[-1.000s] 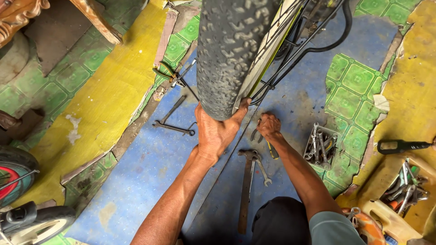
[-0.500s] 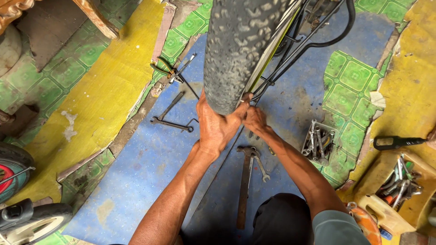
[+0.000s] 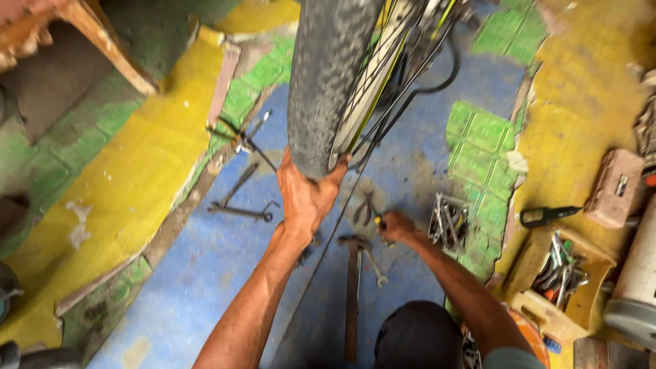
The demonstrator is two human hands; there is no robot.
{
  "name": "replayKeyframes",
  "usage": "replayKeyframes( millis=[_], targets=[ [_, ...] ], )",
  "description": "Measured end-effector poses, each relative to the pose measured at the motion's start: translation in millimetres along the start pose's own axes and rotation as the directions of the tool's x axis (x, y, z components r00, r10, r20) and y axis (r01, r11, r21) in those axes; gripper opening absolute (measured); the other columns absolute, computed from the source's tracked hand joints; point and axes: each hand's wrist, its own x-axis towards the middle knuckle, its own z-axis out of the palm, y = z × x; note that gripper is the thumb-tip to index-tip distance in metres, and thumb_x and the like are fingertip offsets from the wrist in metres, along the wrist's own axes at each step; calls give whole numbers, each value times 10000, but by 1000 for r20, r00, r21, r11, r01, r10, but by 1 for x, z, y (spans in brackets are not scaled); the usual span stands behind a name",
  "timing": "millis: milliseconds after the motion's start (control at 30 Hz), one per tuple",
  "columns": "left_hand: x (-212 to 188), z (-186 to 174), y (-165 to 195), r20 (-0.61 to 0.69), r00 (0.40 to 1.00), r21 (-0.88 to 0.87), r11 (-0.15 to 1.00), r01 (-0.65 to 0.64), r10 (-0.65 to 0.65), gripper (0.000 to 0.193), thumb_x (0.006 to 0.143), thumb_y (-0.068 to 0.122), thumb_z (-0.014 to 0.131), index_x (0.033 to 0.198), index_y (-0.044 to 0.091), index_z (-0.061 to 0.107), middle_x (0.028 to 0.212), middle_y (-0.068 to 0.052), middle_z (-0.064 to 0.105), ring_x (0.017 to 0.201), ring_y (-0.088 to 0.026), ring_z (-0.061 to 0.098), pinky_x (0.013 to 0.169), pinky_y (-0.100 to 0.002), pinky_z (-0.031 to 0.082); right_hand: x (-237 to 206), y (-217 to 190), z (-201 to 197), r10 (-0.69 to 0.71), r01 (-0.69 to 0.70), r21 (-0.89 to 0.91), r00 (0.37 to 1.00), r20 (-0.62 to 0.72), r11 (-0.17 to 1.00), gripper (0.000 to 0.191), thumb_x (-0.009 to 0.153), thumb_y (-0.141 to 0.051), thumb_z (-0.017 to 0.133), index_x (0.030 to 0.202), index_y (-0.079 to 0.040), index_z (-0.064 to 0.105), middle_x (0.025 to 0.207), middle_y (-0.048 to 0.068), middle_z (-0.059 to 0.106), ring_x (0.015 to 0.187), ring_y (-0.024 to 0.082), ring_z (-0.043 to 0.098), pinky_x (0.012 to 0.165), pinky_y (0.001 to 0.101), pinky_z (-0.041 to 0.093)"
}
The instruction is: The person adjusts the rear wheel and derailleur of a green bicycle. They rotate the wheel, align the chain, and make small adjustments to the derailleur mechanism while sitting on the floor.
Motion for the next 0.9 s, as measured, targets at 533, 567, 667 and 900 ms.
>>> replayKeyframes(
  millis=[533,567,667,900],
  targets=[
    [-6,-10,16,31,999,12,999,-34,33,211,775,130,824,942,11,775,972,-162,750,947,-307,697,849,-434,544,-73,-87,-288,73,678,361,414,-907,640,324,1072,-173,641,1342,1,596,1233,140,712,1138,213,695,990,354,566],
    [-7,-10,16,26,999,24,999,-25,24,218,770,134,829,938,8,771,968,-165,746,946,-308,694,847,-436,543,-78,-93,-300,20,726,329,399,-917,604,347,1072,-151,650,1362,24,571,1269,161,694,1181,232,687,1030,368,563],
    [-6,-12,16,21,1000,43,999,-23,22,229,765,136,836,940,5,765,967,-169,741,947,-311,684,846,-441,538,-85,-114,-318,-16,789,386,447,-894,477,350,1040,-135,644,1336,25,550,1172,163,708,1049,216,732,961,346,592],
    [-3,-13,16,49,999,52,999,-7,4,292,761,140,839,993,-7,740,1003,-172,726,983,-334,667,870,-457,531,-80,-139,-348,131,761,539,531,-837,360,237,1023,-120,681,1203,8,597,957,82,661,764,118,599,704,300,539]
  ],
)
